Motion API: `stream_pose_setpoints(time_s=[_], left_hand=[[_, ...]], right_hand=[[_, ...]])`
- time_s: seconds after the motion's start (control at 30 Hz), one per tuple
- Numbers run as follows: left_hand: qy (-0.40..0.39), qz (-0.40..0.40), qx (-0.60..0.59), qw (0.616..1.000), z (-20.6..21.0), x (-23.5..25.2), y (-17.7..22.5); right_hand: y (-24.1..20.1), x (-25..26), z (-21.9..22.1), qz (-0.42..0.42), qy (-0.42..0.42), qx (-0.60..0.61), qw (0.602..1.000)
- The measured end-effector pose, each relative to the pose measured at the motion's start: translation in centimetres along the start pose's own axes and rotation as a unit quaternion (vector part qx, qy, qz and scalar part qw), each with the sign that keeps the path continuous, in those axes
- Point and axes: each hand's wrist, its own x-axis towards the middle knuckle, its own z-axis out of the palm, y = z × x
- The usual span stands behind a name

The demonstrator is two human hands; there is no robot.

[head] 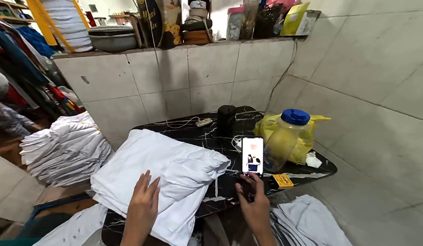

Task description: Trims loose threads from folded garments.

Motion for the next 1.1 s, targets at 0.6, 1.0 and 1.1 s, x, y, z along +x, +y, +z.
stream_pose_setpoints(time_s=[0.6, 1.0, 1.1], left_hand=[[-0.145, 0.035, -0.152, 0.977, -4.0, -7.4, 2.4], [-0.042, -0.148, -0.453, 0.878, -2.7, -7.1, 9.4], [0.014, -0.186, -0.469, 0.863, -1.8, -7.4, 11.1]], right_hand=[[2.7, 1.4, -1.8, -0.016, 0.026, -0.041, 0.999], [2.2, 1.1, -2.0, -0.016, 0.049, 0.018, 0.999], [0.8, 0.0, -1.6, -0.013, 0.030, 0.067, 0.997]])
